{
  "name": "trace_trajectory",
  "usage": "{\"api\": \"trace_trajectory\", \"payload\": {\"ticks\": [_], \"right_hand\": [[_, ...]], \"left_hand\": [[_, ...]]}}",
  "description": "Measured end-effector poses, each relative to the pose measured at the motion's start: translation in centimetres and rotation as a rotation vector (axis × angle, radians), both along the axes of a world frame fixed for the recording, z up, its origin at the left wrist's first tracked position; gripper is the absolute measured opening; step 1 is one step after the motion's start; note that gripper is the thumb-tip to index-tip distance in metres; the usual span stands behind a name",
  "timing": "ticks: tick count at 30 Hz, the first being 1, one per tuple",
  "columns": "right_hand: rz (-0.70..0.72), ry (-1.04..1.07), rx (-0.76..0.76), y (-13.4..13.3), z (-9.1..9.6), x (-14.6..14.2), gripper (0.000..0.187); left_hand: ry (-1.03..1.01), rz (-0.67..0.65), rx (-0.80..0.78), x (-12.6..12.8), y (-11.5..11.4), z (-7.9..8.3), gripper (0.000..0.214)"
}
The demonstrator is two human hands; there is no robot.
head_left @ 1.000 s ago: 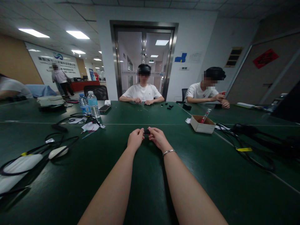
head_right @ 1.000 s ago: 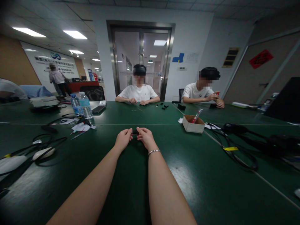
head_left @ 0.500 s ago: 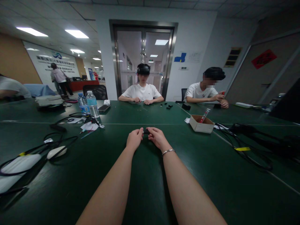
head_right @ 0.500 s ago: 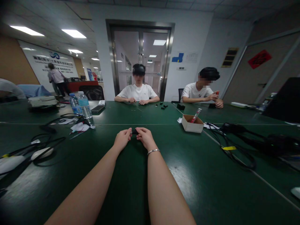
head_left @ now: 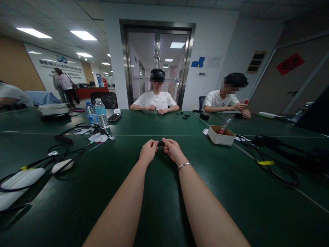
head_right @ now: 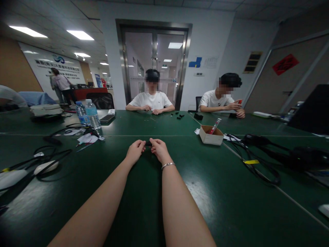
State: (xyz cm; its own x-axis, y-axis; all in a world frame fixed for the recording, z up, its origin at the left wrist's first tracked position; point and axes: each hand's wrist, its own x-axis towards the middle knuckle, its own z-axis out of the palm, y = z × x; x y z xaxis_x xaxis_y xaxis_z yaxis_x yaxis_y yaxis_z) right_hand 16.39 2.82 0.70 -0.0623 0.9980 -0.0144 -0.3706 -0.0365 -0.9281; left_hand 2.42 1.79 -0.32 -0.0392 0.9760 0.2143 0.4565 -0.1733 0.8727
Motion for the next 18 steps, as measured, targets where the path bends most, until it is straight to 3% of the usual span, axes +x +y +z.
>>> {"api": "trace_trajectory", "payload": {"ticks": [4, 6, 10, 18], "right_hand": [[-0.008, 0.004, -0.011, 0.0, 0.07, 0.05, 0.032], [-0.008, 0.008, -0.001, -0.03, 0.05, 0.05, 0.032], [-0.001, -0.004, 0.024, -0.06, -0.03, -0.06, 0.032], [-0.018, 0.028, 0.02, -0.11, 0.01, -0.14, 0.028]], "left_hand": [[-0.09, -0.045, 0.112, -0.06, 0.44, -0.36, 0.016], [-0.16, -0.085, 0.146, -0.01, 0.39, -0.14, 0.017], [-0.218, -0.104, 0.078, 0.16, 0.21, 0.27, 0.021], [-0.168, 0.019, -0.03, 0.05, 0.8, -0.43, 0.034]]}}
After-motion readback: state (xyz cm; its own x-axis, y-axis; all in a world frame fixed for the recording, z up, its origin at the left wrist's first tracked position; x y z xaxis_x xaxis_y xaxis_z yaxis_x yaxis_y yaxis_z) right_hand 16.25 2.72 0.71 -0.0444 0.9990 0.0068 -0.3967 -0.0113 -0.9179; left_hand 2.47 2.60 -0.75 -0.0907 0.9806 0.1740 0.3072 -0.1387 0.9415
